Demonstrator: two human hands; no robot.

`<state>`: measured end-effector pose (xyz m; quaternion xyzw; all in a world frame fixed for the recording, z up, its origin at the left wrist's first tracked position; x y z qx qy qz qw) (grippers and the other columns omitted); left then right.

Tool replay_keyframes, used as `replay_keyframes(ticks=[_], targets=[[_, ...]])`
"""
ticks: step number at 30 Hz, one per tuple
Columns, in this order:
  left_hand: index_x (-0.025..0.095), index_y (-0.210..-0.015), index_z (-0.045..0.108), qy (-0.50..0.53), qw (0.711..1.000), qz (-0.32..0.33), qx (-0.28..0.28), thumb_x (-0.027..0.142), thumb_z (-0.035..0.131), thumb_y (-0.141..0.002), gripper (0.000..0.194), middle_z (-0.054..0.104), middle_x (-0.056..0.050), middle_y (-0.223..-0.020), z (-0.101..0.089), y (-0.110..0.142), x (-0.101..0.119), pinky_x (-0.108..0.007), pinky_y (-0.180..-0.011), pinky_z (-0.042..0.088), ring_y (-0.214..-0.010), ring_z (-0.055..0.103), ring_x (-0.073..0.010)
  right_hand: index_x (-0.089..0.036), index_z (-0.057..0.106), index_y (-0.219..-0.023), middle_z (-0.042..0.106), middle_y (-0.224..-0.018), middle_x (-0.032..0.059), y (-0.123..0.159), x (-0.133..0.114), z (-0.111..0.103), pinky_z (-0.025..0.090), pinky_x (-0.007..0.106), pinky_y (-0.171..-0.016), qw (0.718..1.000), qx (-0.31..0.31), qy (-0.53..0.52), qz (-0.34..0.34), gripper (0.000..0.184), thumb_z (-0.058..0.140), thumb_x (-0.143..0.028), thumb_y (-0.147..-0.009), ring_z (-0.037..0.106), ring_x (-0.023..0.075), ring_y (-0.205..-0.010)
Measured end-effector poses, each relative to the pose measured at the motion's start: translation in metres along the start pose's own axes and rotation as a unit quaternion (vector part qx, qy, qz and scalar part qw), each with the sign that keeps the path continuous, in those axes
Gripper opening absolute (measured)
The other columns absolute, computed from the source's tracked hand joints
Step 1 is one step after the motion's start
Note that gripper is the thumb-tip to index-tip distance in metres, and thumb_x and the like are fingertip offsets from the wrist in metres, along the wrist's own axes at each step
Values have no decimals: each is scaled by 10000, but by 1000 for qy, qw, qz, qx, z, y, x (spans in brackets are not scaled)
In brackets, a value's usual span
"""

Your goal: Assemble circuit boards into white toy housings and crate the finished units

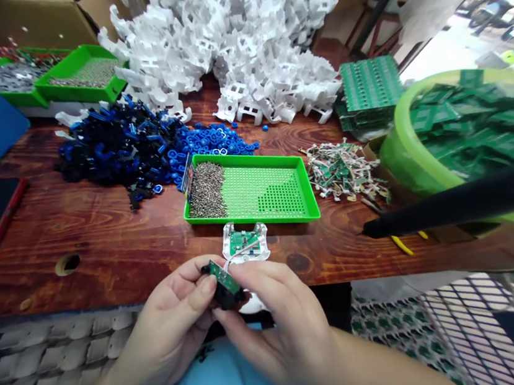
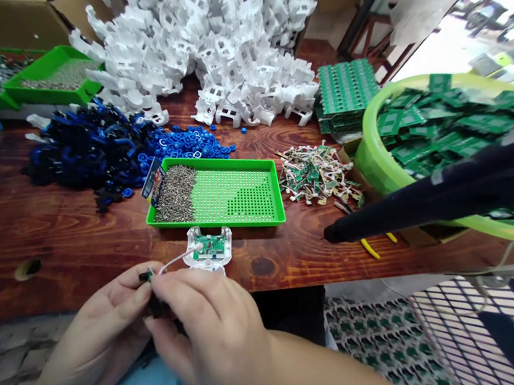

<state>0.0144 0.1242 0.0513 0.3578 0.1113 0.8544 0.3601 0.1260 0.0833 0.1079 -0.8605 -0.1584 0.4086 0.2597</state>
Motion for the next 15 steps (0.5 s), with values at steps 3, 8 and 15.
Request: replay_keyframes(ticks=[3,8,15], targets=[[194,-866,745,-2,1000,-1,4,135,750,-740,139,741,-11,-732,-3,0,1,-120,-615,546,-636,676,-94,-179,474,-1276,662,-1071,88,1,-1,-1,595,272,-817,1000,2,12,-19,528,678,-162,-789,647,165,-984],[182,-890,738,-2,1000,-13,-4,145,740,-752,143,747,-32,-790,-5,-1,-1,-131,-651,548,-692,684,-104,-139,568,-1176,676,-1039,88,-1,-5,-3,596,246,-837,998,-2,51,-40,415,696,-195,-785,660,156,-965],[185,-889,729,-17,1000,-21,-6,136,707,-779,122,735,-25,-790,-2,0,-3,-134,-650,544,-684,672,-95,-122,569,-1183,693,-1051,102,-2,-7,-4,596,246,-840,996,2,81,-41,404,676,-206,-803,665,165,-976]])
Point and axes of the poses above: each hand's wrist, its own y-axis away from the middle knuckle, its own z-axis out of the palm, x = y × z, the point moved 6 cm from there along -y, towards the middle knuckle
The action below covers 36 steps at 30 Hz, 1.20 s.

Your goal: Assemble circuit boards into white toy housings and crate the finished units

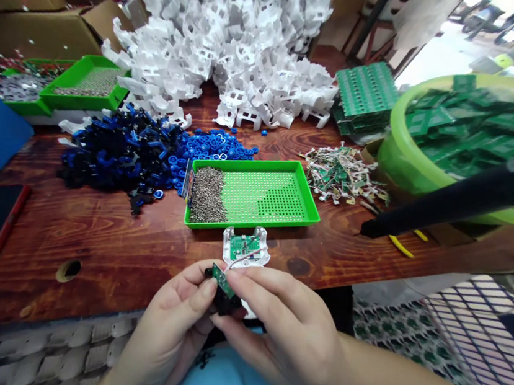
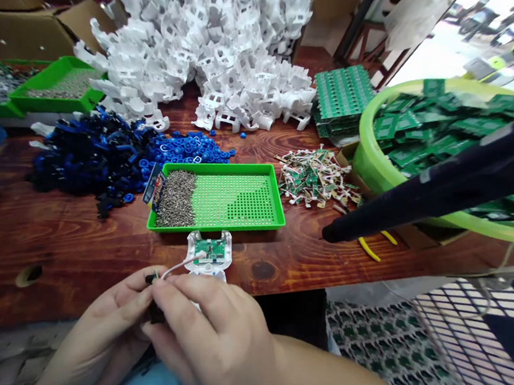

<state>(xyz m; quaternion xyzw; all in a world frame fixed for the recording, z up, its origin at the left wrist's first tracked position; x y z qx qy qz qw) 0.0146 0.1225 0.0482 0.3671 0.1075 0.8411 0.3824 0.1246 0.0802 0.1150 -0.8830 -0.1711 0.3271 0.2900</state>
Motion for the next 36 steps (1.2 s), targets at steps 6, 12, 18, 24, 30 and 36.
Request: replay_keyframes(ticks=[6,12,18,24,30,36], targets=[[216,-856,730,-72,994,68,54,206,774,-722,141,716,-7,-741,-7,0,8,-133,-651,535,-687,661,-105,-160,545,-1199,679,-1051,94,-2,7,1,594,274,-836,996,-29,-77,28,402,644,-174,-810,658,173,-975],[280,-929,710,-252,949,166,94,218,691,-802,143,710,14,-810,-9,14,17,-105,-682,508,-739,653,-103,-208,565,-1140,665,-1014,41,1,24,6,564,233,-818,951,-27,-268,152,358,569,-67,-811,649,121,-923],[296,-923,719,-349,874,293,169,193,650,-813,166,706,1,-908,-3,29,24,-165,-813,493,-865,646,-156,-180,663,-968,685,-938,54,2,34,12,569,237,-796,924,-34,-310,220,189,593,-95,-814,666,132,-896],[311,-963,707,-357,890,256,124,180,635,-831,199,720,10,-942,-8,26,23,-146,-816,509,-890,670,-145,-134,637,-1035,723,-974,68,-5,17,1,538,168,-853,982,-49,-173,62,250,581,-34,-813,678,105,-916],[308,-983,678,-310,921,222,81,194,599,-871,178,738,41,-911,-8,22,21,-86,-761,519,-825,686,-87,-149,625,-1066,720,-965,51,-5,17,2,541,171,-820,981,-79,-162,67,247,568,-69,-840,677,103,-893],[306,-985,676,-289,928,222,77,201,599,-879,168,735,65,-906,-8,20,22,-35,-758,489,-809,674,-43,-179,645,-1066,717,-915,20,-6,22,3,530,183,-757,970,-109,-183,114,235,585,-106,-851,664,98,-828]])
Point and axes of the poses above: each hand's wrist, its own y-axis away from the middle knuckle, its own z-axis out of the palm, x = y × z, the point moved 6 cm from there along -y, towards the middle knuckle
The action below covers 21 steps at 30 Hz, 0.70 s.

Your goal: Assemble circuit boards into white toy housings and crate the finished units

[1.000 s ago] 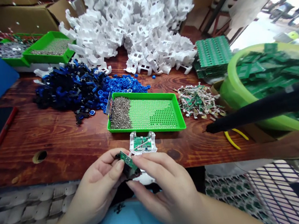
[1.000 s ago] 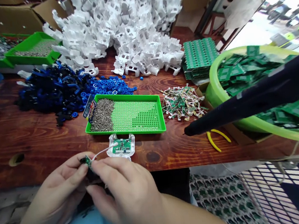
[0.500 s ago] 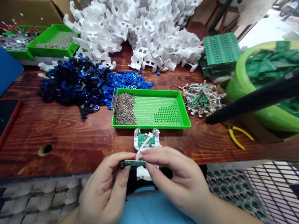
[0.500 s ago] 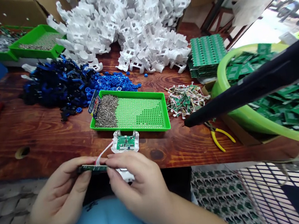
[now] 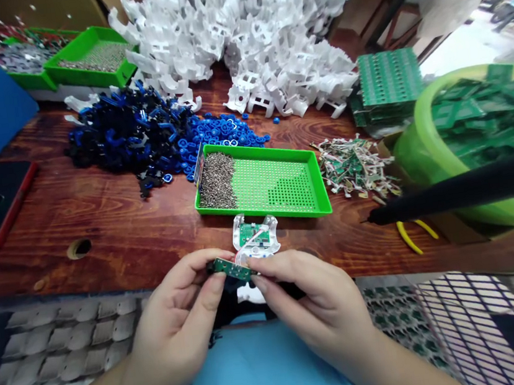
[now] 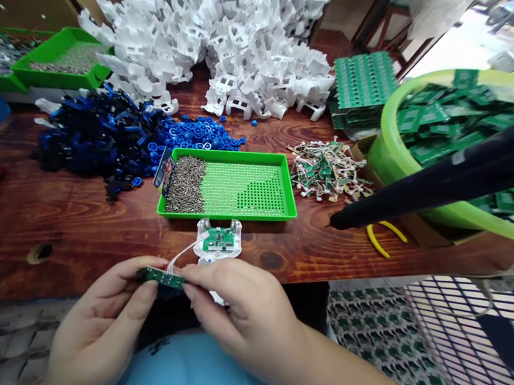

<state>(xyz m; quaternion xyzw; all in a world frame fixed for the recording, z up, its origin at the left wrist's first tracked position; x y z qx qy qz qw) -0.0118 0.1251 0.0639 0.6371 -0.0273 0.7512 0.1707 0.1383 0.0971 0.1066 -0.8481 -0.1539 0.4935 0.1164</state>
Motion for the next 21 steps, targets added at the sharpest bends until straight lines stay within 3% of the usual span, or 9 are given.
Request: replay_keyframes(ticks=[11,21], targets=[[256,-1015,642,53,994,-95,-27,283,620,-872,147,720,45,-889,3,-7,-14,-132,-812,513,-849,659,-83,-180,656,-973,704,-881,-2,-5,8,-1,501,158,-747,999,-16,37,29,144,574,-124,-869,648,77,-819],[222,-997,628,63,993,-103,-11,287,626,-867,145,726,22,-891,6,-10,-18,-198,-816,537,-830,682,-115,-202,666,-938,703,-862,-16,-11,15,-2,515,181,-739,997,-6,38,62,144,598,-113,-846,642,90,-814]])
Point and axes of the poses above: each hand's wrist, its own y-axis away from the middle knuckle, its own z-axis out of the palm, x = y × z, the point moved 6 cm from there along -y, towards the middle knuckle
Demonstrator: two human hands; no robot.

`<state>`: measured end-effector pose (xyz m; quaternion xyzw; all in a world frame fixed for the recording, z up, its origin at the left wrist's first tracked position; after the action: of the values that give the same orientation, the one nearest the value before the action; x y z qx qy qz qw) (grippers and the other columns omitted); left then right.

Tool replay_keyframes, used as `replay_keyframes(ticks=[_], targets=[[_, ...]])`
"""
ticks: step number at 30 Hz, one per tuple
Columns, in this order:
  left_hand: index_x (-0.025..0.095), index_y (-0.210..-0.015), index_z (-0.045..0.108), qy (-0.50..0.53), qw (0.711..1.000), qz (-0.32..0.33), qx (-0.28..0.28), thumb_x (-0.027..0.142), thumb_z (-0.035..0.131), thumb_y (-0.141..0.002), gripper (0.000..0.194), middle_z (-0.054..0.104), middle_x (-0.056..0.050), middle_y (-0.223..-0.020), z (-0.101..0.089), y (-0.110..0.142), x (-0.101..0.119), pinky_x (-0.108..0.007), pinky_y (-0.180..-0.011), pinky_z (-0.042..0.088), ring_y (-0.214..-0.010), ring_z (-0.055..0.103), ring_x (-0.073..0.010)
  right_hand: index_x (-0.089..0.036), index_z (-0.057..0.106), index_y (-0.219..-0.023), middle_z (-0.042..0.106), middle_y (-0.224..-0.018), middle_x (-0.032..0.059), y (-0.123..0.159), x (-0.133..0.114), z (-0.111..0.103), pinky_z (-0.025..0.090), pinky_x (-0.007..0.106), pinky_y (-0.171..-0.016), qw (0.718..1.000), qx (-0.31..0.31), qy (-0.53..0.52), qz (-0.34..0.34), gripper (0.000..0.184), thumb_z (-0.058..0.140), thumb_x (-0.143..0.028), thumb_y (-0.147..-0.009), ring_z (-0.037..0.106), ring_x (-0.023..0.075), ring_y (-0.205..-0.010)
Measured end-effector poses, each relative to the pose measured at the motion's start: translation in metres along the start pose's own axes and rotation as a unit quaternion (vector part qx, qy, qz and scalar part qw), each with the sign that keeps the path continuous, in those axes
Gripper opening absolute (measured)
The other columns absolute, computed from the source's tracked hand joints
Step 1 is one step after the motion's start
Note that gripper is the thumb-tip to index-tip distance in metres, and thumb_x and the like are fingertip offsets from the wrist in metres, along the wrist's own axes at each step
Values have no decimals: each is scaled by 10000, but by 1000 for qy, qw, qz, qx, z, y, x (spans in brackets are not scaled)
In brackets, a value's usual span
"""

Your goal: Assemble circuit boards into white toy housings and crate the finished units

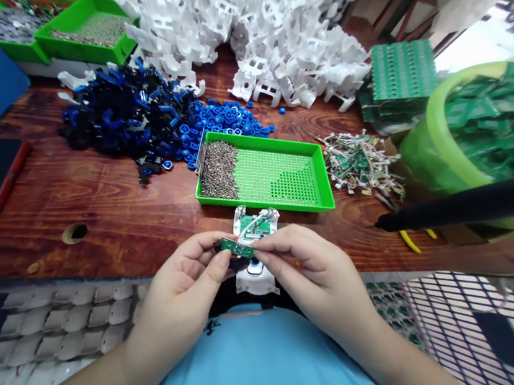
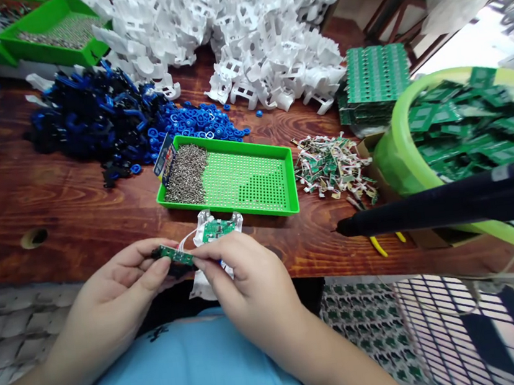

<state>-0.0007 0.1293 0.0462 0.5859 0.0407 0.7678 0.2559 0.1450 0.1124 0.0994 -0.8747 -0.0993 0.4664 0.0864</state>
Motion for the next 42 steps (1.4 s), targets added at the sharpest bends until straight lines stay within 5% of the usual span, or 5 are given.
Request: replay_keyframes(ticks=[10,15,21,30,42], targets=[[192,-964,638,0,1000,20,17,215,635,-854,113,735,14,-869,2,2,3,-117,-756,535,-800,671,-83,-201,657,-979,684,-849,1,5,3,1,503,191,-704,999,-30,16,-18,157,568,-129,-872,625,91,-787],[239,-993,631,-45,993,104,15,150,577,-885,150,723,45,-910,2,5,7,-69,-775,505,-829,663,-47,-193,618,-1036,699,-936,23,9,-2,0,531,189,-779,993,-16,75,-90,204,534,-92,-879,648,97,-874],[317,-1130,588,-203,944,257,-37,27,492,-882,394,639,18,-1171,-4,18,9,-230,-999,450,-1123,580,-129,-139,596,-1101,705,-1033,90,23,-9,-2,545,215,-832,966,12,150,-210,271,531,-54,-852,653,127,-993],[293,-1298,475,-287,854,398,-174,-85,453,-775,646,615,-95,-1248,7,29,25,-303,-930,516,-1123,606,-191,-121,585,-1066,725,-955,90,33,-14,-10,541,213,-854,954,21,115,-274,235,505,-53,-856,656,107,-978],[346,-1252,553,-284,868,386,-132,85,527,-853,477,668,-46,-1223,-1,40,21,-260,-879,529,-1059,650,-188,-127,669,-747,737,-706,67,27,-44,-22,561,224,-579,903,38,161,-396,205,507,-76,-864,680,126,-664]])
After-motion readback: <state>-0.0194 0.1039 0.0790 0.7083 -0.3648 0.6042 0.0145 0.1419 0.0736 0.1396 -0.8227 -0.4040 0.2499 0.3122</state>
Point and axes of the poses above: each hand's wrist, its own y-axis away from the middle knuckle, its own z-axis out of the palm, x = y × z, the point moved 6 cm from there along -y, towards the middle knuckle
